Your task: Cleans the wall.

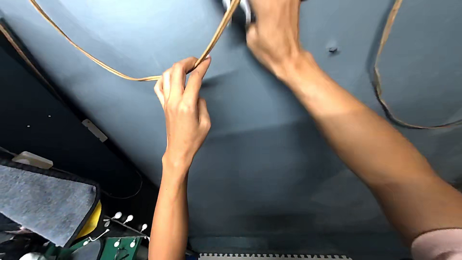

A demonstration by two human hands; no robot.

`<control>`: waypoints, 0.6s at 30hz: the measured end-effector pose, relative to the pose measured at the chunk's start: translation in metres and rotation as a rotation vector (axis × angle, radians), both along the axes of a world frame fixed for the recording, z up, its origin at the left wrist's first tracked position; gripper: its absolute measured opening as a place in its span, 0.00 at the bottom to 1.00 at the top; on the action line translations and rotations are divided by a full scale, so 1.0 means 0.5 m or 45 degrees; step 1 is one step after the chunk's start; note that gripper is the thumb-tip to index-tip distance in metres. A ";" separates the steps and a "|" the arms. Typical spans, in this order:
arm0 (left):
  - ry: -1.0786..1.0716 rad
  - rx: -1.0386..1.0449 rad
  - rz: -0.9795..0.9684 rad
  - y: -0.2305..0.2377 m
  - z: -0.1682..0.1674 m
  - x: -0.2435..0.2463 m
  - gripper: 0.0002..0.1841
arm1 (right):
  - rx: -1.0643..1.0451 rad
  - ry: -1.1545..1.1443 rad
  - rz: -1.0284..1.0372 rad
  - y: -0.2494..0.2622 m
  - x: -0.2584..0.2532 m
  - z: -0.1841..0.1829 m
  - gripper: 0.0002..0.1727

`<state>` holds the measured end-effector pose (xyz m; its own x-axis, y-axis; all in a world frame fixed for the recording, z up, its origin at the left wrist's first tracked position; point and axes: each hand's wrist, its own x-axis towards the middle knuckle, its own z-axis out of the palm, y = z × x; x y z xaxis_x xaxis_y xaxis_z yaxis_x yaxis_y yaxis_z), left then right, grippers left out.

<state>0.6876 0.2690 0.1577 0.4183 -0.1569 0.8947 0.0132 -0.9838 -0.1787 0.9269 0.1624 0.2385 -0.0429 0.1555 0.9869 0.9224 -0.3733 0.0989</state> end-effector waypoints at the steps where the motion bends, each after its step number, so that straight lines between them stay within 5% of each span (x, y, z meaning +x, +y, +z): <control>1: -0.003 0.002 -0.009 0.007 -0.002 -0.002 0.29 | -0.115 -0.079 0.036 0.000 -0.011 -0.049 0.23; 3: 0.015 0.002 -0.021 0.016 -0.007 -0.004 0.29 | -0.387 -0.175 0.151 0.001 -0.038 -0.195 0.29; 6: 0.053 0.006 -0.016 0.021 -0.018 -0.009 0.29 | -0.753 -0.393 0.263 0.002 -0.048 -0.482 0.16; 8: 0.102 0.018 0.003 0.019 -0.027 -0.014 0.30 | -0.984 -0.490 0.426 -0.007 -0.038 -0.572 0.18; 13: 0.203 0.081 0.059 0.006 -0.028 -0.039 0.30 | -0.972 -0.685 0.593 0.027 -0.029 -0.436 0.17; 18: 0.157 0.082 0.088 -0.010 -0.003 -0.088 0.32 | -0.658 -0.366 0.136 0.001 -0.041 -0.043 0.19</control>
